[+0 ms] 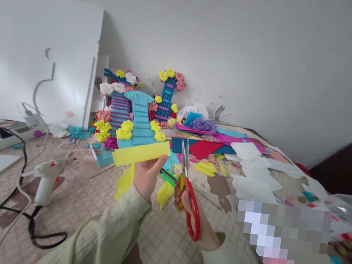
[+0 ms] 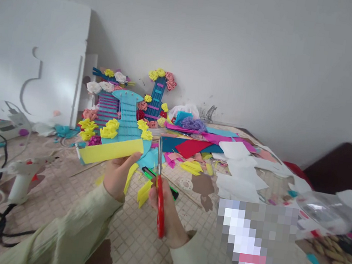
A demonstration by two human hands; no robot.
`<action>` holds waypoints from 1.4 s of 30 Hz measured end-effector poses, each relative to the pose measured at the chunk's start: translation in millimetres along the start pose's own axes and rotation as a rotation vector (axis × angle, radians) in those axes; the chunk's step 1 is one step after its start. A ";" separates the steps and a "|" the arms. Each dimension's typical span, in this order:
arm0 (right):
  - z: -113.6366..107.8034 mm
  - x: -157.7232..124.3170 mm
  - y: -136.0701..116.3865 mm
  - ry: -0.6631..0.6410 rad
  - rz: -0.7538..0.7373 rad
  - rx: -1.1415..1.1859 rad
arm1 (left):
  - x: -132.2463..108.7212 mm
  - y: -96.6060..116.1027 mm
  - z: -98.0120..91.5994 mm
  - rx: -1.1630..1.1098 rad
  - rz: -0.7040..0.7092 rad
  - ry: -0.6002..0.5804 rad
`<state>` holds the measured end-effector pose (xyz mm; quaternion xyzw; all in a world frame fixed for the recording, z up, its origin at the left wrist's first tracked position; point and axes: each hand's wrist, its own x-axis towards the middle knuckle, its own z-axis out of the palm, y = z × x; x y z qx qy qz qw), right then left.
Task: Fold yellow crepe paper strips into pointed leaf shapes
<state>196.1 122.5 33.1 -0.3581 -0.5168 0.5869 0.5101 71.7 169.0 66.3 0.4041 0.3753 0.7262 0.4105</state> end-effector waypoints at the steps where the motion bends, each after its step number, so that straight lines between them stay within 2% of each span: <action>1: 2.4 -2.1 -0.6 -0.019 0.025 0.002 | -0.4 0.4 0.4 0.005 -0.007 -0.001; 5: 12.4 -5.8 -1.8 -0.026 0.110 0.064 | -2.3 2.0 1.7 0.037 -0.013 0.029; 9: 15.2 -5.8 4.7 -0.044 0.162 0.145 | -4.0 -1.5 1.1 0.049 0.030 -0.018; 12: 13.5 -6.2 7.9 -0.054 0.142 0.138 | -5.3 -5.6 0.1 0.073 0.058 -0.038; 19: 11.0 -3.1 4.3 -0.088 0.001 -0.153 | -6.3 -8.0 0.4 0.093 0.065 -0.035; 29: 10.2 -2.3 8.5 -0.046 0.047 -0.018 | -7.4 -10.5 -0.1 0.112 0.032 -0.007; 38: 9.0 -1.4 4.6 -0.039 0.017 -0.104 | -7.3 -14.5 -0.4 0.164 -0.001 -0.012; 42: 11.2 -2.6 -0.9 0.003 0.010 -0.129 | -6.8 -15.5 -1.5 0.156 -0.002 -0.020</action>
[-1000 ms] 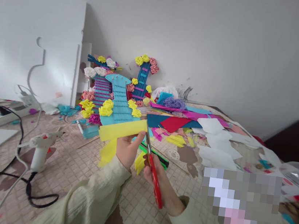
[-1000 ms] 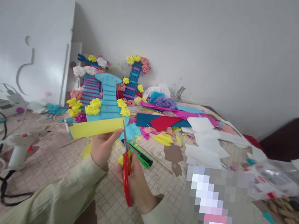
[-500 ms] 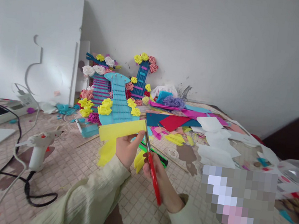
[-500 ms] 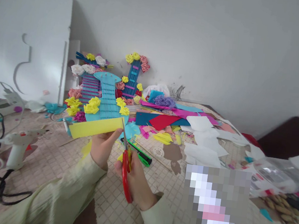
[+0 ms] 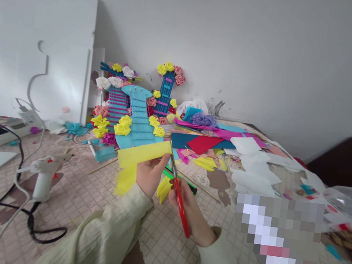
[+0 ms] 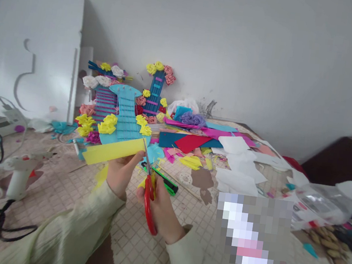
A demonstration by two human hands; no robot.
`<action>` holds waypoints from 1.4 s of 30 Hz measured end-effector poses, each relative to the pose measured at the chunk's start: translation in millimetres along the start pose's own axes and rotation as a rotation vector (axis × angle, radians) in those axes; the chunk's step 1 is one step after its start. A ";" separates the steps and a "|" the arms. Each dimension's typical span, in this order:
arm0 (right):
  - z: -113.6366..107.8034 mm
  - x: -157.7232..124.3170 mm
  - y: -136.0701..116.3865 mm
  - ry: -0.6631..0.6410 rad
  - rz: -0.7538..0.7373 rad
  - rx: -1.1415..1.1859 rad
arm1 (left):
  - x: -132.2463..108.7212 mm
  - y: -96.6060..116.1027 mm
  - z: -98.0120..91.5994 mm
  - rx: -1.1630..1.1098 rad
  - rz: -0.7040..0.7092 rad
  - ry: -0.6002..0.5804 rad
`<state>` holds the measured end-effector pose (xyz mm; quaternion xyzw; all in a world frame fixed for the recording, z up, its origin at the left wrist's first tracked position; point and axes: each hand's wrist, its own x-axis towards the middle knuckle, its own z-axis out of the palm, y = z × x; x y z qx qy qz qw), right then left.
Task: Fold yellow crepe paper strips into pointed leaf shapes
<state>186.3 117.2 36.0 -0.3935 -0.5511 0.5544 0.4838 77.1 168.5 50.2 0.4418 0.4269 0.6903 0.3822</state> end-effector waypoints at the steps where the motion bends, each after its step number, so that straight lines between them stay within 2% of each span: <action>1: 0.7 -0.1 -1.8 0.003 0.006 0.013 | -0.1 -0.1 -0.1 -0.003 -0.002 -0.001; 7: 2.6 1.5 -3.6 0.017 0.009 0.058 | -1.3 1.6 2.0 -0.015 -0.032 0.018; 13: 1.0 4.0 3.5 -0.031 0.038 0.155 | -1.6 3.4 2.8 -0.047 -0.037 0.029; 26: 4.4 6.7 1.6 0.024 0.064 0.195 | -2.0 6.0 2.3 -0.010 -0.081 0.034; 29: 4.7 6.4 3.1 0.011 0.100 0.262 | -1.4 6.1 3.1 -0.125 -0.133 0.059; 33: 4.2 5.5 7.9 -0.008 0.137 0.386 | -0.9 15.3 8.2 -0.449 -0.262 0.146; 37: 4.5 3.9 8.0 -0.017 0.159 0.403 | -2.4 26.3 11.2 -0.628 -0.311 0.036; 42: 4.5 2.6 6.9 -0.023 0.148 0.338 | -3.5 26.0 9.4 -0.703 -0.300 -0.056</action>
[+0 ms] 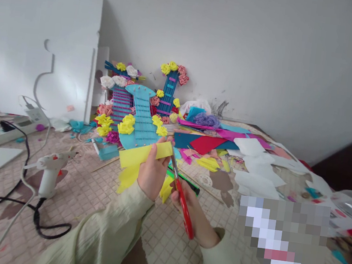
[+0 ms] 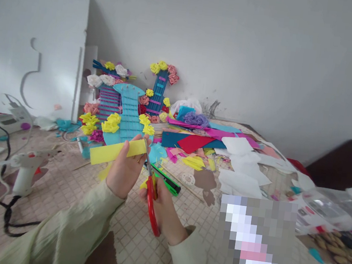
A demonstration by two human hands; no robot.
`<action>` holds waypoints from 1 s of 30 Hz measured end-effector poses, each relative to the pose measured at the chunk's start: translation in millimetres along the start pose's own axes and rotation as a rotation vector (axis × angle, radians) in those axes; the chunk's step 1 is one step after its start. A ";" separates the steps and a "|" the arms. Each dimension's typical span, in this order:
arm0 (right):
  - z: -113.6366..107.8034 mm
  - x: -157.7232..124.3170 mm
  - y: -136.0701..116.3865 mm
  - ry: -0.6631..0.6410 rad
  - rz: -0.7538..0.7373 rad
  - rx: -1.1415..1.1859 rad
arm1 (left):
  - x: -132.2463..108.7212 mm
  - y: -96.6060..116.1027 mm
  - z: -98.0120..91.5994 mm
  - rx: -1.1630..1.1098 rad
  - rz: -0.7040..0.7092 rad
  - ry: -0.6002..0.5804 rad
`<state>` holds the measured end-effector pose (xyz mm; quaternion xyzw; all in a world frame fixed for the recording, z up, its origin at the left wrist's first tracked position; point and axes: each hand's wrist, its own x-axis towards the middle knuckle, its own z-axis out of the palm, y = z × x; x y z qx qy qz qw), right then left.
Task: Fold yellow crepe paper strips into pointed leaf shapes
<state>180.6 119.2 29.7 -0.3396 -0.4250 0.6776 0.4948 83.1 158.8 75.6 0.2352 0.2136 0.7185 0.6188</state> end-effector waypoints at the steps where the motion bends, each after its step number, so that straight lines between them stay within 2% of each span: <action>1: 0.0 -0.1 -0.1 0.005 -0.016 -0.043 | 0.3 -0.5 -1.0 -0.009 0.000 -0.012; 5: 1.4 -0.6 -3.3 0.016 -0.060 -0.169 | 1.2 -1.7 -3.2 -0.049 -0.005 -0.037; 12: 4.5 -0.6 -9.3 0.008 -0.049 -0.277 | 1.6 -0.4 -2.3 -0.092 -0.014 -0.039; 30: -0.4 3.0 -1.8 0.001 0.007 -0.285 | 1.0 1.8 -2.0 -0.093 -0.017 -0.035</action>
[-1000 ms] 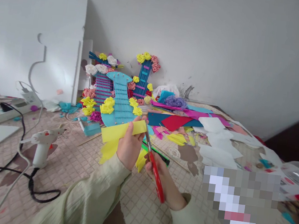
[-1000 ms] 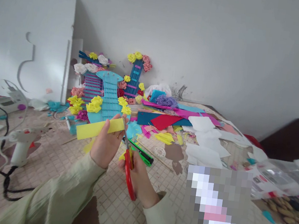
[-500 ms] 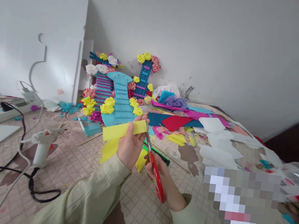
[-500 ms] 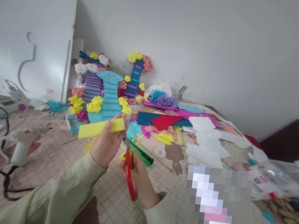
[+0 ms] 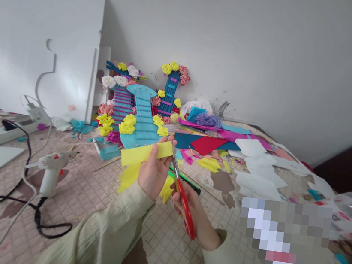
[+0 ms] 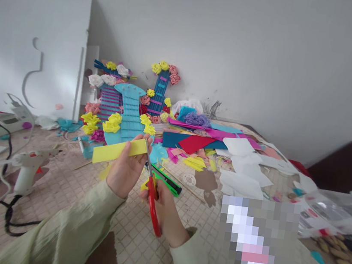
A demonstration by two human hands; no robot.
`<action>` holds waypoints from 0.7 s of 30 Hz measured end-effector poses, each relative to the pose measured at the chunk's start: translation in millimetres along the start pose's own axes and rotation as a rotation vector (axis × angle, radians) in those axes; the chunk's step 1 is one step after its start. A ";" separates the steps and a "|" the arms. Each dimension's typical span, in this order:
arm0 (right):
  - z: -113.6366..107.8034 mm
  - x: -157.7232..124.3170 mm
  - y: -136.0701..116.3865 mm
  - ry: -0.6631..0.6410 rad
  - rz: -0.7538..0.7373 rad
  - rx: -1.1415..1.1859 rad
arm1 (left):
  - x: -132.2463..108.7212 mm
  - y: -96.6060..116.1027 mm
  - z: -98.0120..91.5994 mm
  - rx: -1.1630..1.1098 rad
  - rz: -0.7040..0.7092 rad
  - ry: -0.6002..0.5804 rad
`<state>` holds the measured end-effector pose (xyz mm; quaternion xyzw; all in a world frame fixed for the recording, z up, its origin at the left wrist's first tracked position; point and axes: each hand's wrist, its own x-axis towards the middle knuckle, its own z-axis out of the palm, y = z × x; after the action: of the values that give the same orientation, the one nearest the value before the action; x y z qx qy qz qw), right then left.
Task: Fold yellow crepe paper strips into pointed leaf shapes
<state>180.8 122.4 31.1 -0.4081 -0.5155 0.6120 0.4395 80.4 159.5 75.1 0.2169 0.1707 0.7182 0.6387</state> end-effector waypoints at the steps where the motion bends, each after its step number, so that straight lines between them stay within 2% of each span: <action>1: 0.3 0.0 -0.3 0.002 -0.010 0.001 | -0.1 0.1 -0.1 0.000 0.001 -0.002; 10: -0.1 0.0 -5.5 -0.025 0.026 0.010 | 2.1 -0.6 -1.7 -0.007 0.010 -0.015; 21: 2.3 -2.5 -6.5 0.019 0.035 -0.008 | -0.5 0.6 1.1 -0.021 0.012 0.003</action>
<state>180.1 119.9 38.0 -0.4248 -0.5064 0.6136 0.4320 80.5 158.9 76.3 0.2104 0.1628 0.7241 0.6363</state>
